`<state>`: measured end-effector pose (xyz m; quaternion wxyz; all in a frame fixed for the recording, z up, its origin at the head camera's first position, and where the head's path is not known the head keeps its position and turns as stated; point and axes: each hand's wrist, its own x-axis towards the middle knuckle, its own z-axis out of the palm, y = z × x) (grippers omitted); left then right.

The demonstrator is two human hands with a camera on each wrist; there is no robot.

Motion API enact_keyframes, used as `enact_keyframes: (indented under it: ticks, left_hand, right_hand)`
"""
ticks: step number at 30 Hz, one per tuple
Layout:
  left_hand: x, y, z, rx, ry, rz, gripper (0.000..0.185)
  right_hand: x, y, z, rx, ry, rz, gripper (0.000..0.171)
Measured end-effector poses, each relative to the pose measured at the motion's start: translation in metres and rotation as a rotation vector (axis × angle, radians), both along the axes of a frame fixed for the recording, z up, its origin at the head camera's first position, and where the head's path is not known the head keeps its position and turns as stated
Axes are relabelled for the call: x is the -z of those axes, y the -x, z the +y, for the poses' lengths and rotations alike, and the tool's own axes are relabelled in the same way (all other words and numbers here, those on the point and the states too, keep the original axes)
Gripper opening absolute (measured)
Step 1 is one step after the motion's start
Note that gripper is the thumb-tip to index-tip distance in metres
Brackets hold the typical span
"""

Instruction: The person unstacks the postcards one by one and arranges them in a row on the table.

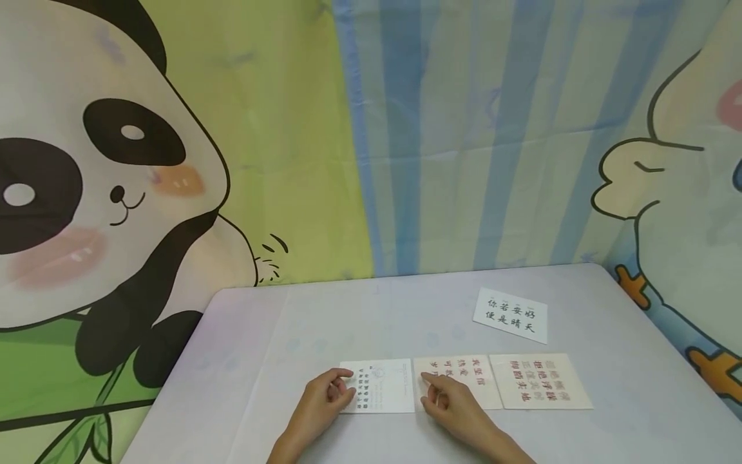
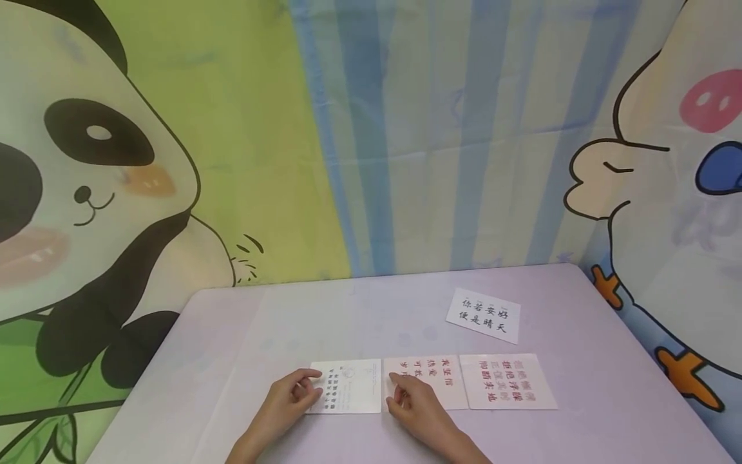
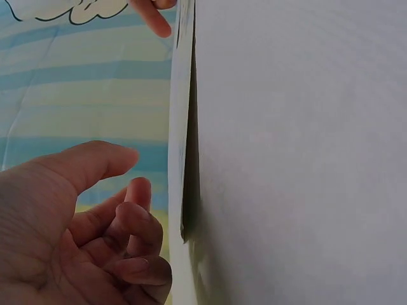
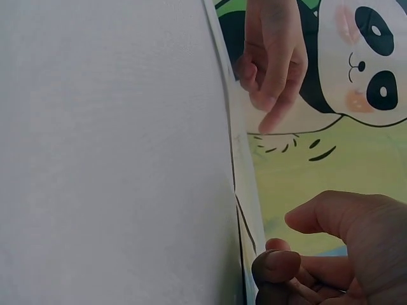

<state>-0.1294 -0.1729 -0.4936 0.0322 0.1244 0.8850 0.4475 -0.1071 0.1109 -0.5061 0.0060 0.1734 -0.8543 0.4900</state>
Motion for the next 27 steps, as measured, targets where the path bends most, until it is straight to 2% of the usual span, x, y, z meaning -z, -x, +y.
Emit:
enact_keyframes:
  ticks: [10,18,27]
  left_hand:
    - [-0.001,0.007,0.026,0.014,-0.023,0.091,0.035]
    - [0.0,0.012,0.049,0.083,-0.05,0.108,0.038]
    - [-0.004,0.021,0.07,0.15,-0.041,0.129,0.037]
  right_hand:
    - [0.001,0.002,0.016,0.019,0.045,0.102,0.033]
    - [0.002,0.003,0.034,0.04,0.043,0.182,0.034]
    - [0.0,0.005,0.054,0.12,0.026,0.151,0.031]
